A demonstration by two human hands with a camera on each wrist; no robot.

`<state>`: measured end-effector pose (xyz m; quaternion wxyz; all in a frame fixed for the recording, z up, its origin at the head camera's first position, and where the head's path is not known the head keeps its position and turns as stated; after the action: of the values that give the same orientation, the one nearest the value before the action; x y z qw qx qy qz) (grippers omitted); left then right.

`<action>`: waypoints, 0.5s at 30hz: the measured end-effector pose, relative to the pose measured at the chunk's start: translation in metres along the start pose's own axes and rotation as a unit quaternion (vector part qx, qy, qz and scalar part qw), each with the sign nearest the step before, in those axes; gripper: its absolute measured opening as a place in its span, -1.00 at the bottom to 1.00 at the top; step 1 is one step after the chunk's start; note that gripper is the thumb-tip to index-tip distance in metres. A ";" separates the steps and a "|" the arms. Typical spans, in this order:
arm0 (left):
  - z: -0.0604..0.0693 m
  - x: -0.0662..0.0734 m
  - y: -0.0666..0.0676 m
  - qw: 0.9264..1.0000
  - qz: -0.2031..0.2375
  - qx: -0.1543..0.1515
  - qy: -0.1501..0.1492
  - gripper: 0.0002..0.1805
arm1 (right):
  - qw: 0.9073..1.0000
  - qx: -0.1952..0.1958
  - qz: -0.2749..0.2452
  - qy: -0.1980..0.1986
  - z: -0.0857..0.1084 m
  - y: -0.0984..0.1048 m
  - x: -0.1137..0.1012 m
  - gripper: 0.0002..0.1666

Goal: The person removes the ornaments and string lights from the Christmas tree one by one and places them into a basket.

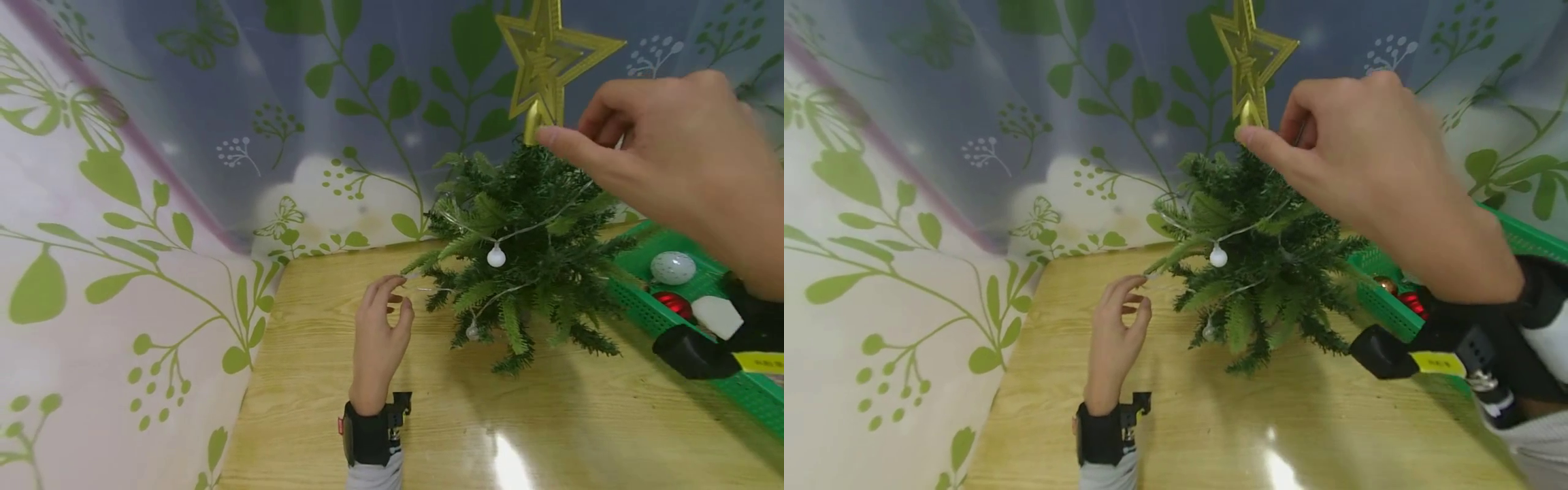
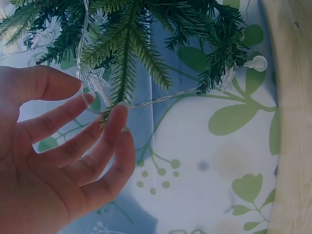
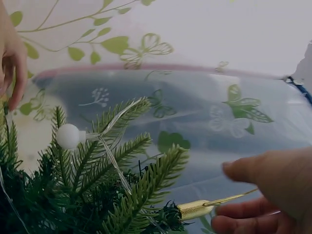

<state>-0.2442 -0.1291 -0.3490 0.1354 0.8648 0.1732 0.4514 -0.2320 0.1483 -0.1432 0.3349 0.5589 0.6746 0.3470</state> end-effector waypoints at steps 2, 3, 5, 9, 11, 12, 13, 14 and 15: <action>0.000 0.000 0.000 1.000 -0.002 0.000 0.000 -0.69 | 0.999 -0.011 0.029 0.028 -0.007 -0.002 -0.003 -0.43; 0.000 0.000 0.000 1.000 -0.003 0.000 0.000 -0.70 | 0.998 -0.012 0.038 0.039 -0.010 -0.002 -0.004 -0.44; 0.000 0.000 0.001 1.000 -0.008 0.001 -0.002 -0.72 | 0.997 -0.009 0.047 0.055 -0.014 -0.003 -0.003 -0.51; -0.001 0.001 0.000 1.000 -0.010 -0.001 -0.006 -0.75 | 0.997 -0.015 0.043 0.070 -0.017 -0.008 0.002 -0.60; -0.001 0.001 0.000 1.000 -0.009 -0.002 -0.005 -0.76 | 0.997 -0.003 0.034 0.076 -0.017 -0.007 0.002 -0.61; -0.001 0.001 0.000 1.000 -0.008 -0.002 -0.004 -0.76 | 0.997 0.004 0.027 0.076 -0.017 -0.006 0.002 -0.60; -0.001 0.001 -0.001 1.000 -0.007 -0.003 -0.003 -0.76 | 0.997 0.014 0.021 0.073 -0.017 -0.004 0.001 -0.58; -0.001 0.001 -0.001 1.000 -0.006 -0.003 -0.002 -0.76 | 0.997 0.025 0.016 0.070 -0.017 -0.002 0.001 -0.56; -0.001 0.001 -0.001 1.000 -0.006 -0.003 -0.001 -0.76 | 0.997 0.036 0.007 0.064 -0.017 0.001 0.001 -0.55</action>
<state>-0.2453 -0.1277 -0.3483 0.1411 0.8635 0.1770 0.4507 -0.2460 0.1481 -0.1339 0.2686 0.5521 0.7024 0.3601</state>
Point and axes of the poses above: each hand's wrist, its own z-axis away from the middle knuckle, its own y-axis out of the back of the hand, x = y × z, the point moved 8 cm from there along -z, towards the middle knuckle, and after that the axes turned 10 degrees about z, right-handed, at the moved point
